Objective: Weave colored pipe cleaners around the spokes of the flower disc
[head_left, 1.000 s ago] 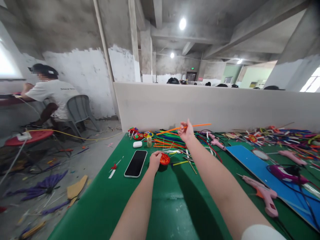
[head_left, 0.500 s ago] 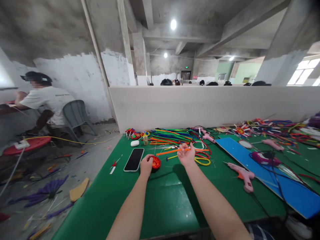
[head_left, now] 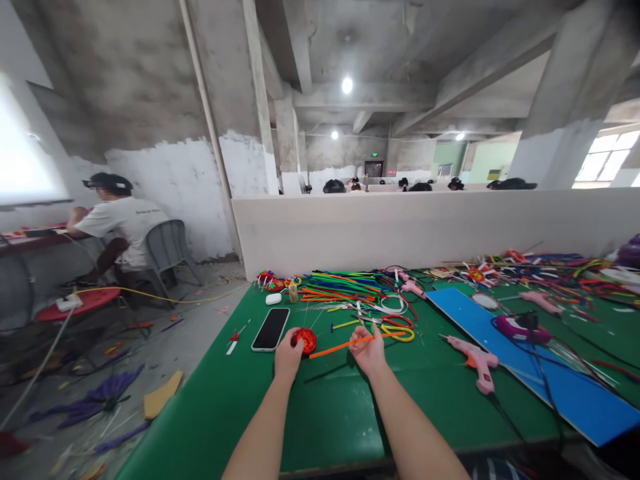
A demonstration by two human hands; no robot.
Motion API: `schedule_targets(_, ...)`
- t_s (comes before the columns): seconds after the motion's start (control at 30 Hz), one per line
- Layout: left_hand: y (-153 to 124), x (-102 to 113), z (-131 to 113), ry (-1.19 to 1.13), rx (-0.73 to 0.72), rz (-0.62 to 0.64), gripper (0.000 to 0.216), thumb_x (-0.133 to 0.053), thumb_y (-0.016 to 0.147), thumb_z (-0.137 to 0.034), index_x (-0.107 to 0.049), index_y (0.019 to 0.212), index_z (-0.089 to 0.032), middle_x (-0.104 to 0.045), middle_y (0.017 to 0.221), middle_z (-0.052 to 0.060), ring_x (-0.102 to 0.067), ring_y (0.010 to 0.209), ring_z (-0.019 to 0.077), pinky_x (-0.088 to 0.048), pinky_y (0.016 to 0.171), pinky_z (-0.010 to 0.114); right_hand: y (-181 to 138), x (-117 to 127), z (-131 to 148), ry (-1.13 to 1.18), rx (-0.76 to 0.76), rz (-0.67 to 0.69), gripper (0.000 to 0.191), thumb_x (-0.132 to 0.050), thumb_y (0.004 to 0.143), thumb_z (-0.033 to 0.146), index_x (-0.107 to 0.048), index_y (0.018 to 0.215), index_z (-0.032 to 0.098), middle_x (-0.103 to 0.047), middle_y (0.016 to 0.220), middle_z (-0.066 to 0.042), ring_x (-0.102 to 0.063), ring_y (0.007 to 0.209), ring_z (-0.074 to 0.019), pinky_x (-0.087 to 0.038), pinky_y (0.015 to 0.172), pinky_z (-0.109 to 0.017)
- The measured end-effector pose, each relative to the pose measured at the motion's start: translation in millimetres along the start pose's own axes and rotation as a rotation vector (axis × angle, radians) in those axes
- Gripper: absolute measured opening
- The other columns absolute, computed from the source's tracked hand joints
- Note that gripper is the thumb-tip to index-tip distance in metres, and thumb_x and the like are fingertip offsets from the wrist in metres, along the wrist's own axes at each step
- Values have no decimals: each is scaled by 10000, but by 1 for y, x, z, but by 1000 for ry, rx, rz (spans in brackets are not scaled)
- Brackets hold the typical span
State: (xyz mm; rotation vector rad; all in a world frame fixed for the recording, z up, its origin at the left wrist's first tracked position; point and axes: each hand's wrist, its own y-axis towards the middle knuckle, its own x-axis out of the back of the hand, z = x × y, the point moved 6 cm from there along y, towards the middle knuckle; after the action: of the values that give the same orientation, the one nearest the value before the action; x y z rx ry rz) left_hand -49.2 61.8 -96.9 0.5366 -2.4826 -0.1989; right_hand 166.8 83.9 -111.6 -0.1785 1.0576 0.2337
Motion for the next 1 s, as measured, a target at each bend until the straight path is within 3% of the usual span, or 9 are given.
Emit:
schedule_targets(0.17, -10, 0, 1, -8, -51, 6, 452, -443, 703, -307, -419, 1134, -173, -558, 1014, 69, -533, 903, 166, -410, 793, 283, -6, 6, -5, -12, -72, -4, 421, -372, 737, 493, -574, 654, 133, -562, 557, -50, -477, 455, -90, -348, 450, -208)
schedule_targets(0.37, -30, 8, 3, -12, -27, 25, 501, -423, 719, -353, -364, 1180, -165, -533, 1058, 90, -506, 970, 181, -401, 813, 300, -18, 8, -8, -35, -127, 7, 445, -375, 738, 499, -595, 679, 116, -610, 641, -92, -535, 523, -121, -407, 546, -254)
schedule_targets(0.57, -59, 27, -3, 202, -41, -12, 469, -331, 762, -388, -364, 1181, -180, -497, 1119, 89, -464, 1026, 196, -385, 828, 314, -35, 12, -6, -66, -147, -30, 471, -363, 736, 519, -599, 711, 112, -627, 685, -115, -567, 585, -150, -427, 609, -287)
schedule_targets(0.7, -77, 34, -5, 385, -123, -45, 449, -285, 781, -314, -377, 1173, -115, -480, 1140, 108, -437, 1052, 196, -357, 869, 313, -46, 12, -5, -127, -133, -72, 510, -337, 732, 552, -591, 690, 112, -631, 678, -121, -576, 582, -158, -435, 610, -296)
schedule_targets(0.87, -97, 31, -9, 642, -265, -32, 424, -295, 776, -267, -437, 1140, -102, -467, 1156, 124, -385, 1105, 223, -312, 913, 339, -60, 6, -4, -250, -61, -142, 531, -307, 732, 574, -570, 636, 123, -614, 574, -84, -576, 519, -152, -444, 543, -277)
schedule_targets(1.0, -106, 30, -12, 749, -284, 1, 417, -323, 770, -282, -474, 1121, -117, -442, 1186, 140, -341, 1143, 251, -274, 934, 367, -68, 2, -6, -412, -2, -195, 534, -307, 729, 579, -543, 579, 124, -591, 498, -73, -550, 429, -131, -433, 463, -246)
